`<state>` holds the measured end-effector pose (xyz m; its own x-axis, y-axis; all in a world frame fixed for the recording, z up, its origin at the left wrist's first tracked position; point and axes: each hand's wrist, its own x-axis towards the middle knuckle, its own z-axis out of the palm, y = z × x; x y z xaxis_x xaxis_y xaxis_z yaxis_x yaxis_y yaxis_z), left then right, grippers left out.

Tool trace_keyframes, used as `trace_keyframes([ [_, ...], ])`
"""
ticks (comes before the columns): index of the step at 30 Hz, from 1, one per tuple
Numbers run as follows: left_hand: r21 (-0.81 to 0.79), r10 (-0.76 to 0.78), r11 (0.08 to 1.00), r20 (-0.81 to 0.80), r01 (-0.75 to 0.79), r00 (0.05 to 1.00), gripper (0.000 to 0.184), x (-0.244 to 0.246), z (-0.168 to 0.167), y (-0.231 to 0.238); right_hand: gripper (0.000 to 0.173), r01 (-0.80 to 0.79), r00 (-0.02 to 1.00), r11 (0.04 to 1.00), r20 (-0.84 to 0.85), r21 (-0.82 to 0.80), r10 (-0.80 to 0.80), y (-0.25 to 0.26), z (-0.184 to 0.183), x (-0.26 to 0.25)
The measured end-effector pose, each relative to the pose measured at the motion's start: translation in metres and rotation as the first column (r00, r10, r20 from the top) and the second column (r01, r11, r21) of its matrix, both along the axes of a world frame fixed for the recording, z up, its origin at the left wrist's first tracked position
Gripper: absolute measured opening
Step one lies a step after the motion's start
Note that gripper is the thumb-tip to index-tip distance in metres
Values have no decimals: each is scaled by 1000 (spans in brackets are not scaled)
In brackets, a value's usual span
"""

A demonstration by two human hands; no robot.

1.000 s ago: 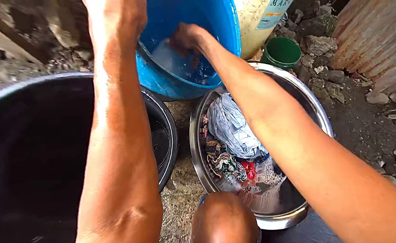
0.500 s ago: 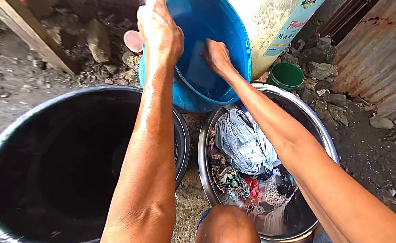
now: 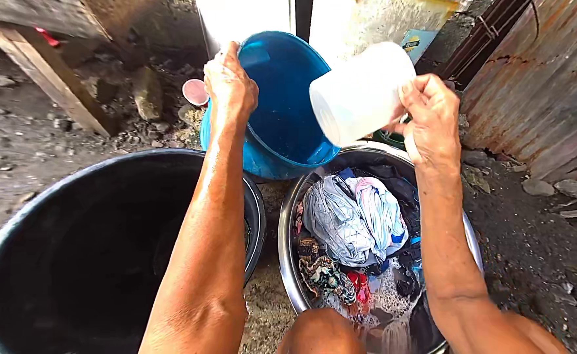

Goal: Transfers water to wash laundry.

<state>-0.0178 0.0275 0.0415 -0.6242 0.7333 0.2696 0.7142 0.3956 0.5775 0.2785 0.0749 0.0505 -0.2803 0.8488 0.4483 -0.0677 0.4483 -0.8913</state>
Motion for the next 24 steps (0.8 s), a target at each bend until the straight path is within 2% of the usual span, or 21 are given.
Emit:
trace_keyframes([
  [3,4,-4,1000,2,4,1000,61,0,1,-3,16,-138,974,940,-214,-311,72,-17,-29,18],
  [6,2,3,1000,7,-3,1000,60,0,1,-5,22,-272,914,849,-397,-453,82,-27,-52,24],
  [10,-2,-3,1000,4,3,1000,59,3,1,-4,35,-464,785,785,-601,-411,150,-17,-56,26],
  [13,-1,0,1000,2,0,1000,59,4,1,-3,31,-503,730,753,-675,-425,107,7,-35,5],
  [16,1,5,1000,6,-5,1000,59,4,1,-2,30,-462,823,744,-545,-482,158,30,-21,-32],
  [20,-6,20,1000,10,-20,1000,58,4,2,-2,27,-253,967,791,-121,-557,225,63,-24,-111],
  [22,-7,27,1000,25,-26,999,60,4,2,-1,27,-170,950,817,130,-551,285,80,-39,-152],
  [24,-15,33,999,23,-32,999,60,4,2,-1,32,-122,862,814,346,-568,371,89,-57,-183],
])
